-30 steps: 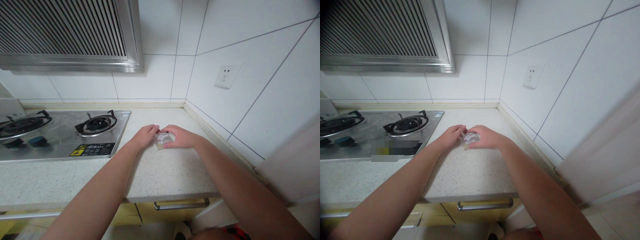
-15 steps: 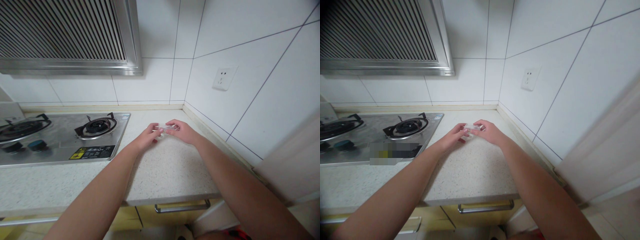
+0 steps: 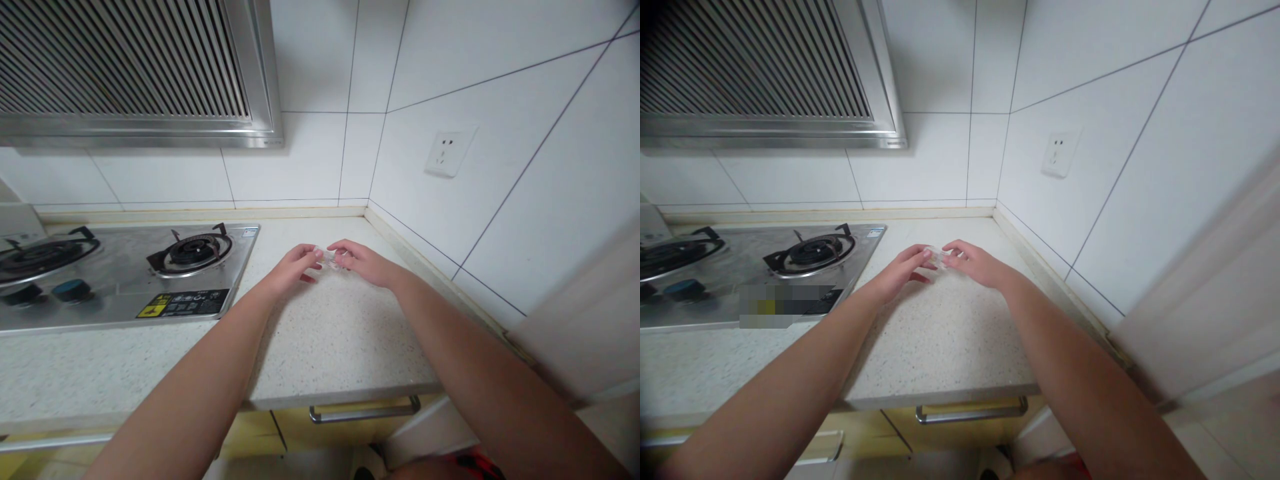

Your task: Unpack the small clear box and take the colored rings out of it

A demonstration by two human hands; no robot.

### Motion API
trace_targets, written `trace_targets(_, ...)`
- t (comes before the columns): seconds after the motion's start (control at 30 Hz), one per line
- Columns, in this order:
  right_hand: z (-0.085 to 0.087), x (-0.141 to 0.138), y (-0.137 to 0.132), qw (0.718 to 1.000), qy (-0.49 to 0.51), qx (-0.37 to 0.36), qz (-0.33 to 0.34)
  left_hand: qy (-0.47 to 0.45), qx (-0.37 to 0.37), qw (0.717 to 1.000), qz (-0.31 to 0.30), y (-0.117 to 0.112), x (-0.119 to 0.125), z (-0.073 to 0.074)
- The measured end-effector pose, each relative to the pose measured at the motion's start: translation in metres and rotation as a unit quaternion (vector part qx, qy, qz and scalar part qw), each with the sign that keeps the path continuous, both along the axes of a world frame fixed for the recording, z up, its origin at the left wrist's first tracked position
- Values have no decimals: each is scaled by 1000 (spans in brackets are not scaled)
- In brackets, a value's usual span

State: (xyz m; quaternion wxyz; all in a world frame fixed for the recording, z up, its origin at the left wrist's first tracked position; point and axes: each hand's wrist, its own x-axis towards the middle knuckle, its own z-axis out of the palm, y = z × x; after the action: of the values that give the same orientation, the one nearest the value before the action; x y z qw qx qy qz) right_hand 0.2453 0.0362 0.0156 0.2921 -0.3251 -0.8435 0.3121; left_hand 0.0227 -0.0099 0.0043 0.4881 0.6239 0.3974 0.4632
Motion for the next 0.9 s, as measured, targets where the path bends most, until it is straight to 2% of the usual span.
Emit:
trace_targets(0.2, -6, -1, 5, 998, -9, -43, 44, 3, 2, 1000, -19, -3, 3, 0)
trace_targets(0.33, -9, 0, 4, 997, -34, -48, 46, -9, -17, 999, -31, -3, 3, -3)
trace_targets(0.57, -12, 2, 3, 995, -75, -38, 59, 92, 21, 992, -83, 1, -2, -8)
trace_targets(0.73, -7, 2, 0, 992, -78, -65, 80, 81, 20, 989, -121, 1, -1, -9)
trace_targets(0.9, 2, -1, -9, 991, -63, -90, 72, 114, 25, 983, -141, 3, -3, -10)
